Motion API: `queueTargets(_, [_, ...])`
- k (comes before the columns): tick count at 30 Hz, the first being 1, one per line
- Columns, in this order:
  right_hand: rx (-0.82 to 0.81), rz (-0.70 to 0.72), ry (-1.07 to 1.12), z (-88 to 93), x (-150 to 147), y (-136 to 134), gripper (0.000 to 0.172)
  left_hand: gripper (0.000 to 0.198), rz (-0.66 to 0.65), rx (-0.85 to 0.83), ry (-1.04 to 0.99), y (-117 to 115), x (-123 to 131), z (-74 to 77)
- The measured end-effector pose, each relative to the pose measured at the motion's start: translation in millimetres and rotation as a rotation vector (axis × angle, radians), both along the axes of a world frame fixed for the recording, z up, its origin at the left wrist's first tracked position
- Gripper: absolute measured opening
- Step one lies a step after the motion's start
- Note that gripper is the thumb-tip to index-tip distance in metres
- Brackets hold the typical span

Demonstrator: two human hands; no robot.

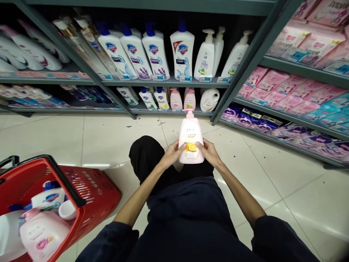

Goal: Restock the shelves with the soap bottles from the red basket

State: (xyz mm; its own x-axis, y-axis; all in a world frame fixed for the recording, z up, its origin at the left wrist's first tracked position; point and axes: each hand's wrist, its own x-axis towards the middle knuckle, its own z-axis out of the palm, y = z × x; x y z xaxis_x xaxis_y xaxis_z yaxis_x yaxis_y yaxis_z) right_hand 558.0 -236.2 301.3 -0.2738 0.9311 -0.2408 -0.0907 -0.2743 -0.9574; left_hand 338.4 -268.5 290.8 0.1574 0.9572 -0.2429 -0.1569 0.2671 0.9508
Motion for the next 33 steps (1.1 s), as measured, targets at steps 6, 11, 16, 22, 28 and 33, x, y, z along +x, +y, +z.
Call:
queueTargets(6, [0.017,-0.028,0.024,-5.7,20,8,0.072,0.081,-0.059,0.015,0.021,18,20,4.9])
queueTargets(11, [0.005,-0.018,0.029,-0.4,34,17,0.073,0.082,-0.05,0.034,0.009,27,34,14.3])
queueTargets(16, [0.061,-0.031,0.041,18.9,37,40,0.079,0.091,-0.008,0.086,-0.018,52,39,34.6])
queueTargets(22, [0.226,-0.054,0.017,50.9,31,66,0.084,0.093,0.068,0.246,-0.094,77,50,68.2])
queueTargets(28, [0.343,0.008,-0.136,60.9,15,79,0.09,0.102,0.173,0.326,-0.101,74,47,86.8])
queueTargets(33, [0.385,0.054,-0.136,79.0,-15,96,0.104,0.108,0.22,0.357,-0.111,75,22,113.2])
